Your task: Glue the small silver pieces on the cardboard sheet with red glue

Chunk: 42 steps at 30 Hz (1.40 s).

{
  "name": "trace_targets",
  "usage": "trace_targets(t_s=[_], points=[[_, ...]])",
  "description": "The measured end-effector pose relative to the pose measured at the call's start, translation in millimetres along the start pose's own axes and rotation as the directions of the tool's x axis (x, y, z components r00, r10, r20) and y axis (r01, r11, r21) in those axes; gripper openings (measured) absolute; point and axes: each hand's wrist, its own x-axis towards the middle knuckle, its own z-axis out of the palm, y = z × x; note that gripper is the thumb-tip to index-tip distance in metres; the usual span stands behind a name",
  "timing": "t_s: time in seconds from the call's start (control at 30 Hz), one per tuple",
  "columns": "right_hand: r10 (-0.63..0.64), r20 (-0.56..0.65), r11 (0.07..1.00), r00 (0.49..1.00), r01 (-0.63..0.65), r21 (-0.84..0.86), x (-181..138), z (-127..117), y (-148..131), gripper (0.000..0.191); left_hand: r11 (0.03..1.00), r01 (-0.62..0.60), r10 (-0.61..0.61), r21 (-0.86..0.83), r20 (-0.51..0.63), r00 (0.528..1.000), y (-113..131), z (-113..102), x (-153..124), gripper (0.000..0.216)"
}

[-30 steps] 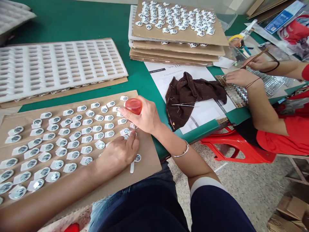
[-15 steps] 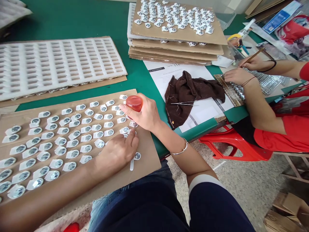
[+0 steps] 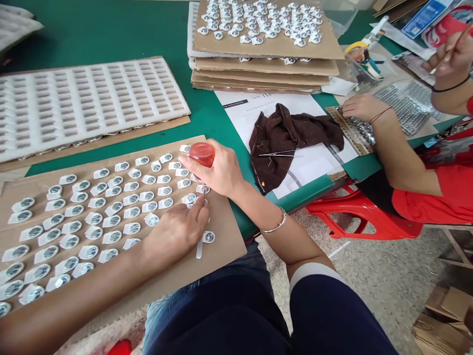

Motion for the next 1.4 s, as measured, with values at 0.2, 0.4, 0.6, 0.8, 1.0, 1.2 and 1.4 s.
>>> trace_targets(t_s=[0.2, 0.4, 0.6, 0.8, 1.0, 1.2, 1.4], points=[[0.011, 0.009, 1.000, 1.000, -0.011, -0.022, 1, -2, 0, 0.040, 0.994, 0.052, -0.048, -0.093, 0.038, 0.998, -6, -2, -3, 0.023], [-0.007, 0.001, 0.999, 1.000, 0.007, -0.032, 0, -2, 4, 0.039, 0.970, 0.105, -0.080, -0.217, 0.118, 0.990, -18, -3, -6, 0.017], [-0.009, 0.023, 0.999, 1.000, 0.009, -0.040, 0, -3, 4, 0.038, 0.856, 0.218, -0.160, -0.468, 0.162, 0.974, -32, -6, -6, 0.014], [-0.032, 0.034, 0.998, 0.999, 0.033, -0.048, -1, -5, 3, 0.039, 0.666, 0.276, -0.226, -0.693, 0.165, 0.960, -43, -12, -2, 0.017], [-0.052, 0.035, 0.997, 0.998, 0.054, -0.052, -2, -5, 4, 0.039, 0.541, 0.313, -0.275, -0.781, 0.187, 0.943, -52, -13, 2, 0.015], [-0.048, 0.066, 0.998, 0.997, 0.050, -0.039, -1, -5, 1, 0.039, 0.446, 0.353, -0.318, -0.823, 0.223, 0.922, -59, -8, 2, 0.017], [0.007, -0.026, 0.999, 1.000, -0.006, 0.051, -12, -25, -13, 0.035, 0.402, 0.388, -0.330, -0.830, 0.264, 0.906, -63, -5, 4, 0.017]])
